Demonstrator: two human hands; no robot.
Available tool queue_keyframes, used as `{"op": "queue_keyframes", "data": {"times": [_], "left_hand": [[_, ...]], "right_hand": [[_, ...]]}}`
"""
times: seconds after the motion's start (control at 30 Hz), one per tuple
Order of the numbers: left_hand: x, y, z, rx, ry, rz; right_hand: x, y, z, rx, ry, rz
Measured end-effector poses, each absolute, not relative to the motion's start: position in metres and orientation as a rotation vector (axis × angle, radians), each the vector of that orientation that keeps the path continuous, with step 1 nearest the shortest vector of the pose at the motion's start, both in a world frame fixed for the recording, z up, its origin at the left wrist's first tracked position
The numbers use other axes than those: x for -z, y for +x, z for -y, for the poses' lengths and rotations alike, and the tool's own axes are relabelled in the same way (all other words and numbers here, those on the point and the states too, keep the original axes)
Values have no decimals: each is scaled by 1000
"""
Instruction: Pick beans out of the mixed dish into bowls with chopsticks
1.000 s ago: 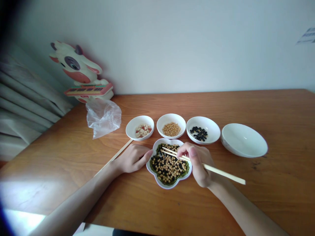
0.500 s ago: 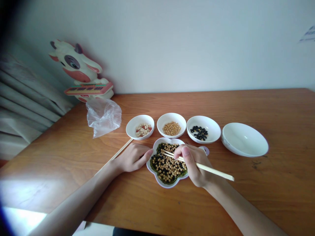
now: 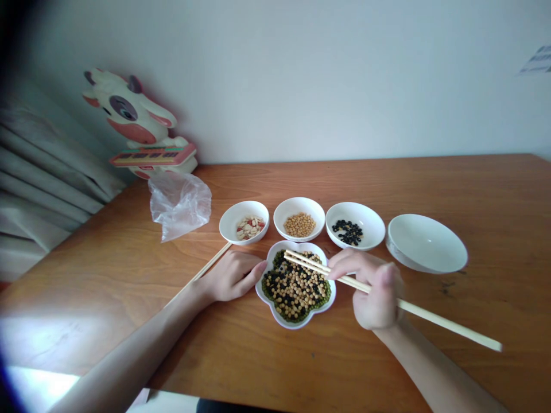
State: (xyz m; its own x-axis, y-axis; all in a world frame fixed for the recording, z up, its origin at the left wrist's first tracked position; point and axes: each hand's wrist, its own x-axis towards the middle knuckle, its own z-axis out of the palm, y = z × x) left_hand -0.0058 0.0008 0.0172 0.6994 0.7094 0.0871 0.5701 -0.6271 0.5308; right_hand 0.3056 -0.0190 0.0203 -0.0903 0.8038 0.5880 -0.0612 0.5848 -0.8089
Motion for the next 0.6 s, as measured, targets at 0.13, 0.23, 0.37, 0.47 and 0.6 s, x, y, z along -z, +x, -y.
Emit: {"op": "queue_keyframes", "data": {"times": [0.13, 0.23, 0.37, 0.47, 0.6], "left_hand": [[-19, -6, -1, -393, 2448, -984], [-20, -5, -1, -391, 2444, -986], [-20, -5, -1, -397, 2449, -992], [-19, -5, -1, -394, 2451, -988], [-17, -6, -1, -394, 2440, -990]], "right_hand": [[-25, 314, 8, -675, -662, 1304], [-21, 316, -3, -687, -906, 1318], [-21, 315, -9, -783, -986, 1304], [-26, 314, -3, -803, -947, 1282], [-28, 312, 5, -895, -894, 1459]]}}
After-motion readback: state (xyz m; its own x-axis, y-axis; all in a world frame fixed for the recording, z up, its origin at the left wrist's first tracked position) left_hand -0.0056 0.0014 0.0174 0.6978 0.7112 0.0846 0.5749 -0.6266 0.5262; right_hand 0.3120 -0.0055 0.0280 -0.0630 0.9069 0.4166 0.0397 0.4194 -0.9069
